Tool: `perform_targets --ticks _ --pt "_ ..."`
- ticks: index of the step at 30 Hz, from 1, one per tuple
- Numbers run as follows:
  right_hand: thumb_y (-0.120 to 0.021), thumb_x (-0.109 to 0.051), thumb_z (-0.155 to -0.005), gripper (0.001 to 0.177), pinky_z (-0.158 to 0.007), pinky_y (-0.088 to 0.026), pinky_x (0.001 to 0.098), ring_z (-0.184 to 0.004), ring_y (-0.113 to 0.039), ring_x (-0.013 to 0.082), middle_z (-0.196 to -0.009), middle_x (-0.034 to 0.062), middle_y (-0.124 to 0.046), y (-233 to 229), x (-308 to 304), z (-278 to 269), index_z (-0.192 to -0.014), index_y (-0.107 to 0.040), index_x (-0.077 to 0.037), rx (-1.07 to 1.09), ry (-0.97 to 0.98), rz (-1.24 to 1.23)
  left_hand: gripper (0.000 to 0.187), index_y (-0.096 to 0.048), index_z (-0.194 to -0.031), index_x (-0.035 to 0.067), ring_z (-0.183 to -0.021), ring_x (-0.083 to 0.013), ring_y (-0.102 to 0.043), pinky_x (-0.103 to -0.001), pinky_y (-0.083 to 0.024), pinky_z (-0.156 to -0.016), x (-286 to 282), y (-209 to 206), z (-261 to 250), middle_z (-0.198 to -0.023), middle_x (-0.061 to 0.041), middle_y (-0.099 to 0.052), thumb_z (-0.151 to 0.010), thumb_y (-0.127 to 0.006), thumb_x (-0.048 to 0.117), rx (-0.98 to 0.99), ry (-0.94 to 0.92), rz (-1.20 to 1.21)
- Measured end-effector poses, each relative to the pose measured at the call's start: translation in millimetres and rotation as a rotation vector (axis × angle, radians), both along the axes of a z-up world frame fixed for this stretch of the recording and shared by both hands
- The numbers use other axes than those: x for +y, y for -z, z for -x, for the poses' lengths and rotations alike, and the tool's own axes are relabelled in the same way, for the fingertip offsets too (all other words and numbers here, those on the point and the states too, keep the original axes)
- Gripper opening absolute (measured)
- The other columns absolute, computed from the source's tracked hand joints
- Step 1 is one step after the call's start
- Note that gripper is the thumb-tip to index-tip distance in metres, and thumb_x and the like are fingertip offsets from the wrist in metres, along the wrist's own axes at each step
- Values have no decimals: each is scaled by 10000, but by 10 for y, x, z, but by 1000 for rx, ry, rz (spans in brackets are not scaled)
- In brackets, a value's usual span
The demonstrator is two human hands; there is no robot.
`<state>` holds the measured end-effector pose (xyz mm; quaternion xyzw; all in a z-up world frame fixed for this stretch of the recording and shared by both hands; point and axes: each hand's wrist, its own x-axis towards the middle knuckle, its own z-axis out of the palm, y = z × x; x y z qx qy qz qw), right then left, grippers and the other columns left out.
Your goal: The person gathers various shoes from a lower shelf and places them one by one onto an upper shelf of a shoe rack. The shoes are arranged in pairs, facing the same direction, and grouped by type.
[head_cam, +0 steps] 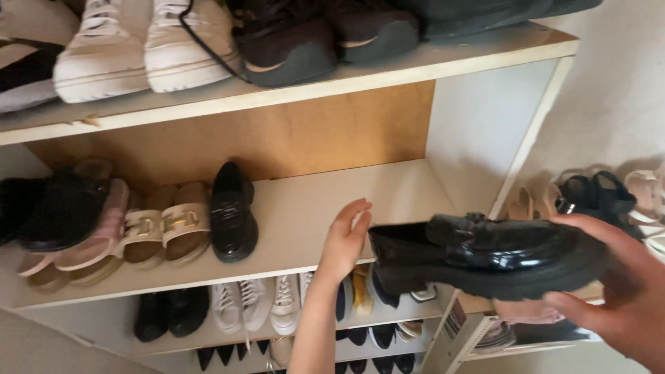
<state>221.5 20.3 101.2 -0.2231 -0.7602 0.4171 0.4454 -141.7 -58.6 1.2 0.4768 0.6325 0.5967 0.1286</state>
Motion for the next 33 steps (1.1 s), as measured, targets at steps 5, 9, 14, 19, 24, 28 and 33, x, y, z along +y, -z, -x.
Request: perform_targets --ticks 5,9,14,19,24,28,33 --pt "-862 69 -611 778 -1007 -528 266 -1079 -635 152 -1240 108 -668 -162 -508 764 -1348 -639 -42 -66 184 -136 268 -725 -1144 104 -1275 -205 -624 -363 -483 -1046 -552 -321 150 -1308 -61 -701 -1001 -527 211 7 -243 -142" --pt "-901 -111 -657 745 -1076 -473 361 -1132 -642 247 -1246 161 -686 44 -551 1229 -1349 -643 -11 -108 213 -423 216 -697 -1076 63 -1206 -296 -655 -406 -476 -1070 -921 -394 263 -1253 -138 -693 -992 -501 100 250 -400 -278" --pt "-880 -237 -671 688 -991 -442 402 -1087 -607 289 -1251 58 -696 507 -551 1874 -1305 -656 -93 -38 350 -497 276 -691 -1014 69 -1403 -320 -525 -413 -385 -1146 -1254 -278 410 -1306 -102 -612 -872 -471 -15 222 -730 -283" --pt "-869 -251 -740 634 -986 -453 406 -1108 -612 285 -1296 96 -669 720 -721 2339 -1290 -623 -54 41 325 -563 326 -635 -1139 50 -1252 -328 -547 -439 -429 -1016 -1428 -80 603 -1370 -127 -537 -842 -502 29 197 -791 -177" --pt "-872 -299 -754 692 -1093 -434 479 -1251 -532 375 -1291 211 -549 979 -866 2848 -1310 -576 -13 41 228 -572 493 -524 -1315 45 -1244 -456 -519 -538 -399 -1043 -1421 312 966 -1464 -222 -439 -841 -646 111 300 -885 -43" --pt "-868 -345 -744 757 -1055 -436 527 -1281 -461 432 -1360 257 -440 1168 -1017 3274 -1307 -459 -48 -74 145 -426 626 -455 -1362 18 -1275 -521 -491 -588 -425 -1035 -1443 497 1201 -1475 -264 -409 -828 -736 183 368 -952 43" --pt "-873 -290 -737 767 -1044 -432 509 -1237 -454 464 -1355 288 -413 1443 -1072 3754 -1263 -380 -30 -92 92 -370 797 -374 -1437 13 -1196 -550 -542 -615 -506 -913 -1502 659 1434 -1460 -264 -424 -837 -789 334 363 -930 73"
